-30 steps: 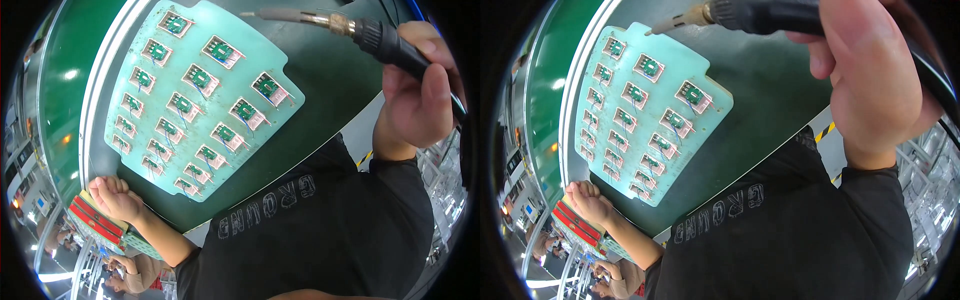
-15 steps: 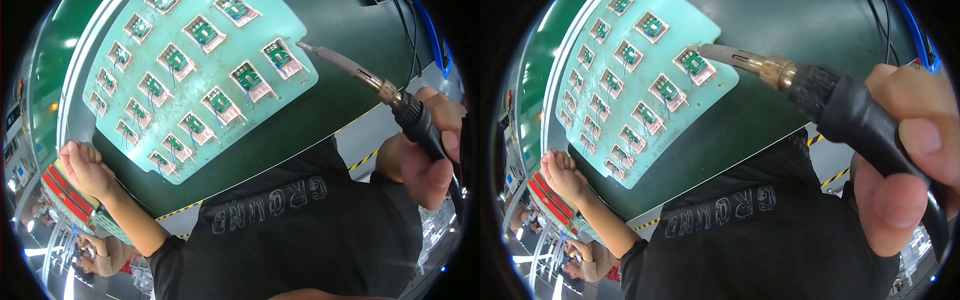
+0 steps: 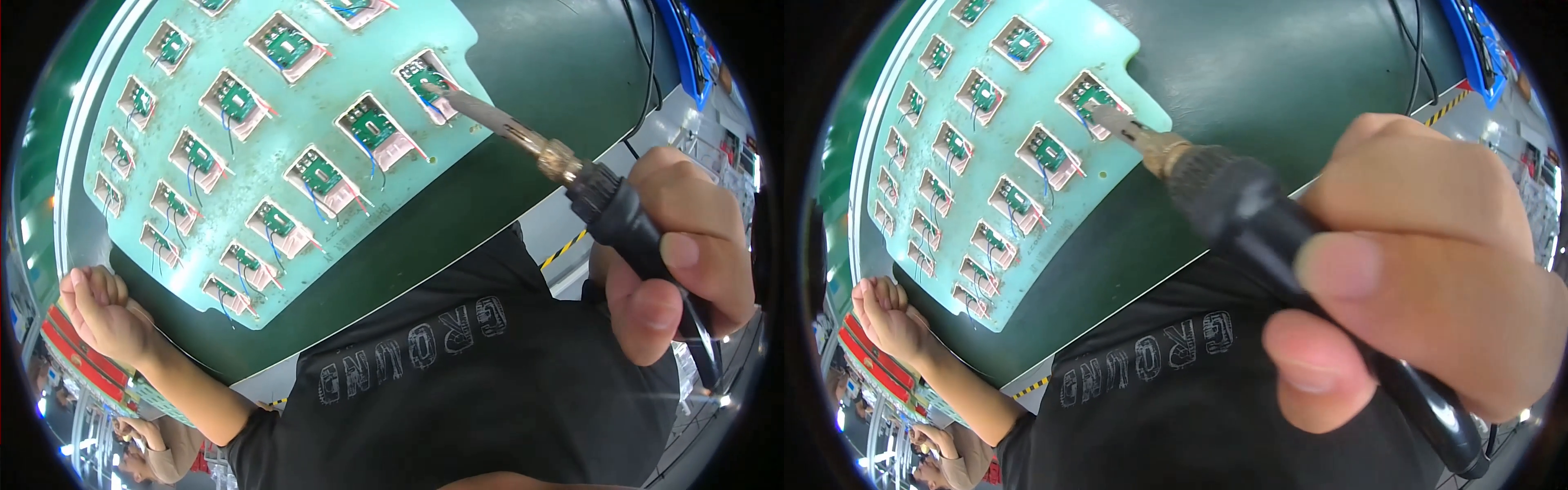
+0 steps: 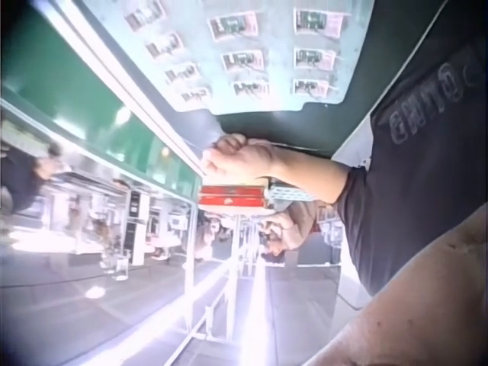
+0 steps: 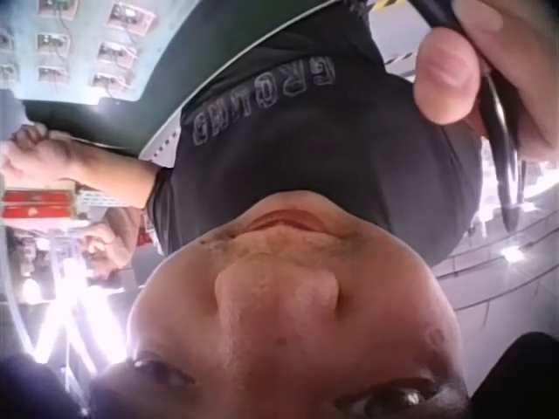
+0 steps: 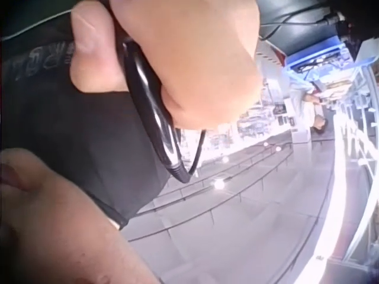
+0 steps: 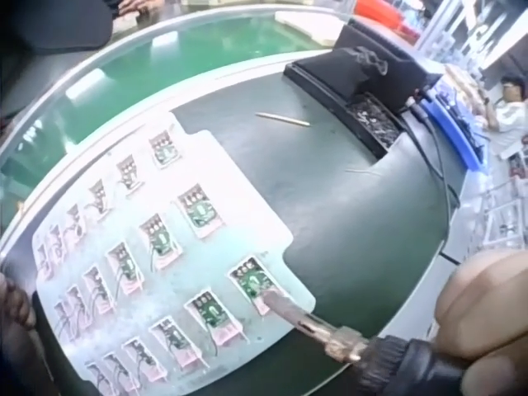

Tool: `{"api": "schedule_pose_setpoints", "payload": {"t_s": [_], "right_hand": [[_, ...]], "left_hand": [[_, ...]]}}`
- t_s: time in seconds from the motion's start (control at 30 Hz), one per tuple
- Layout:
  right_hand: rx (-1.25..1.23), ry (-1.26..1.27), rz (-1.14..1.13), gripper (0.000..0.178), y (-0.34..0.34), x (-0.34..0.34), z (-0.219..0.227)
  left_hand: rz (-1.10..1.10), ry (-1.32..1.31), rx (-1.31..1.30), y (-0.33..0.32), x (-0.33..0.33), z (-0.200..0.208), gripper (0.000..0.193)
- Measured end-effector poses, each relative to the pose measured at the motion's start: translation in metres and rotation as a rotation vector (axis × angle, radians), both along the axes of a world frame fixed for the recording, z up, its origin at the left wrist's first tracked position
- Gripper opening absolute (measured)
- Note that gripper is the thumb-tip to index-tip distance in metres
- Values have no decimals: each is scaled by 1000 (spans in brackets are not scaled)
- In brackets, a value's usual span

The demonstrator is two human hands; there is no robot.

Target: Soldering electronic components onto printed circuit boards at an assembly station.

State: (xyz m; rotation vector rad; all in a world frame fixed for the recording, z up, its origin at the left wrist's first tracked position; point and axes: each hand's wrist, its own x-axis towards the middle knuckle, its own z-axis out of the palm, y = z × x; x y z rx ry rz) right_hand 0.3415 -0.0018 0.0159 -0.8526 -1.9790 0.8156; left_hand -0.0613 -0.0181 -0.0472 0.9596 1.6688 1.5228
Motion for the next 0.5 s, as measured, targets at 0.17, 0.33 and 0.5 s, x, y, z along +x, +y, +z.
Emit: {"api": "schedule_pose_setpoints", "payload": {"t_s": [0.17,0.33,0.5], "right_hand": [[-25,-59,16,25,5,-4,7],[-57,-116,50,26,10,-4,13],[-89,-150,84,27,14,-6,15]], "left_hand": [[-31,-18,2,1,4,2,13],[-34,28,29,1,10,2,10],[5,14,18,1,8,2,9]]}}
